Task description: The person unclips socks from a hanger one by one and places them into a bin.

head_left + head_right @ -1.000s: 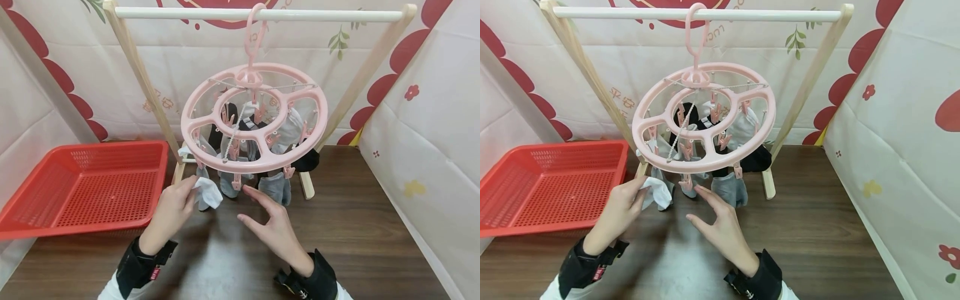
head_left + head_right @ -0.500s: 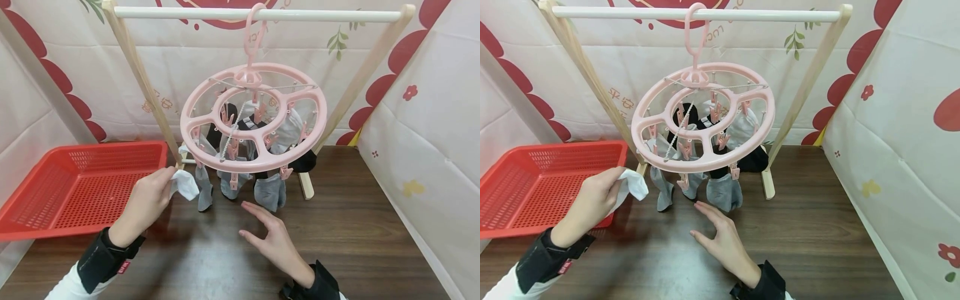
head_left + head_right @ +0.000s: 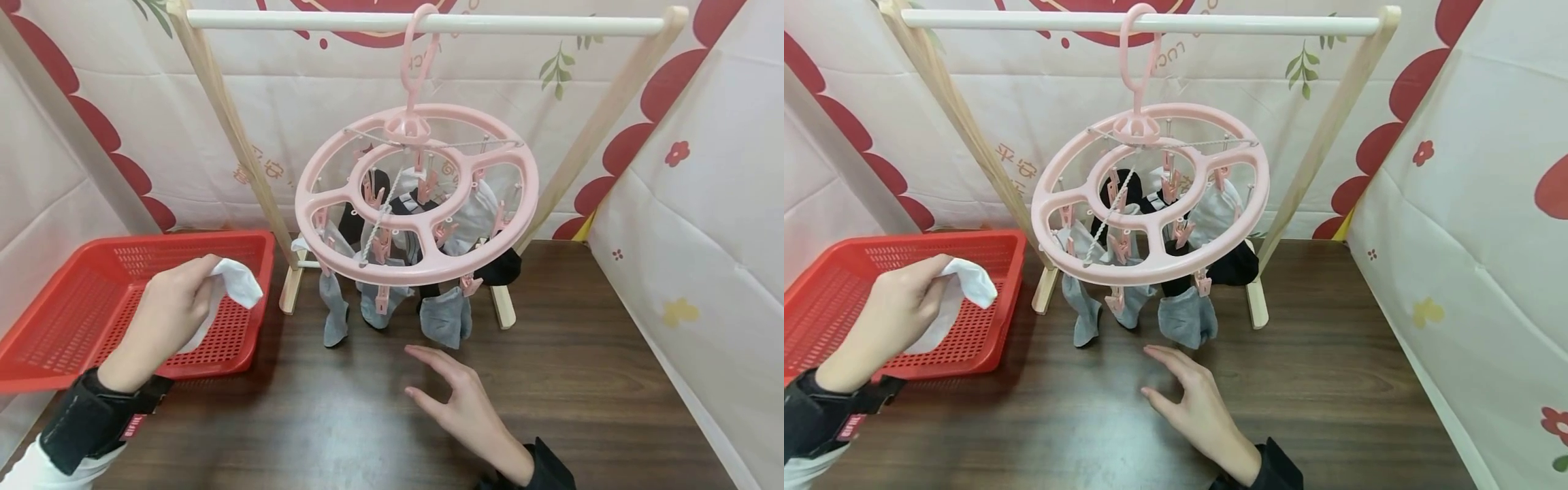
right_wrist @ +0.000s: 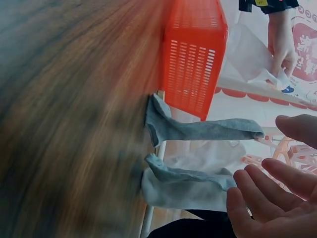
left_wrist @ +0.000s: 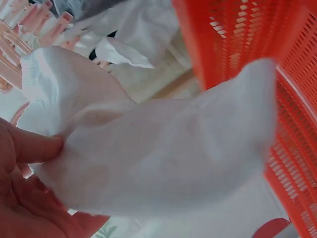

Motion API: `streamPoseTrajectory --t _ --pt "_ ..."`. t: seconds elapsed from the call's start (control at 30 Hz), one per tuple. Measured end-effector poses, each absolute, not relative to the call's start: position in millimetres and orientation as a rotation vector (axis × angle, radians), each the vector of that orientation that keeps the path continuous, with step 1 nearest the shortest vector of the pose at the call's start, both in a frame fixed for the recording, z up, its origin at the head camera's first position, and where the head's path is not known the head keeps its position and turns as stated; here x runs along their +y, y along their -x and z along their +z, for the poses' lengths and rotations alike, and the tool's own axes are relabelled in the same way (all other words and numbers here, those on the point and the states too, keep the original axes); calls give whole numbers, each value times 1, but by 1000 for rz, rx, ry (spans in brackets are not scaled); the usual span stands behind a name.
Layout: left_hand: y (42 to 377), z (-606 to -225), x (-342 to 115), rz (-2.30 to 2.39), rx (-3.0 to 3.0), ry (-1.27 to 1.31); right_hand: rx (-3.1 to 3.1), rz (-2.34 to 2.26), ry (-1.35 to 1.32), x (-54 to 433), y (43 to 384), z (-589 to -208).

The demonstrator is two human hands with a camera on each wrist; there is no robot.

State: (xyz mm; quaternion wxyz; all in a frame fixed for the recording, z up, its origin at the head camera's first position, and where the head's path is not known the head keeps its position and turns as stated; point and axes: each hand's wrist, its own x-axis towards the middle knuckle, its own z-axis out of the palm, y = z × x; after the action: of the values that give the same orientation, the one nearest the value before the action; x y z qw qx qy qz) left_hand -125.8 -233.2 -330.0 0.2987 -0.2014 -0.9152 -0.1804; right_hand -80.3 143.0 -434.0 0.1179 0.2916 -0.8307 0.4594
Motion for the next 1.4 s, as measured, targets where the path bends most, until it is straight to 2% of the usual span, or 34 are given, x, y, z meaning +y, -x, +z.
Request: streamPoseTrajectory --t 0.5,0.8,1.4 --pt "134 -337 -261 -459 -2464 478 -2422 1308 -888 155 68 -435" --pt "127 -331 -273 -545 -2683 217 -2352 1241 -880 170 67 -434" --pt "106 -352 -243 -453 -2742 290 -2311 1106 -771 205 88 -399"
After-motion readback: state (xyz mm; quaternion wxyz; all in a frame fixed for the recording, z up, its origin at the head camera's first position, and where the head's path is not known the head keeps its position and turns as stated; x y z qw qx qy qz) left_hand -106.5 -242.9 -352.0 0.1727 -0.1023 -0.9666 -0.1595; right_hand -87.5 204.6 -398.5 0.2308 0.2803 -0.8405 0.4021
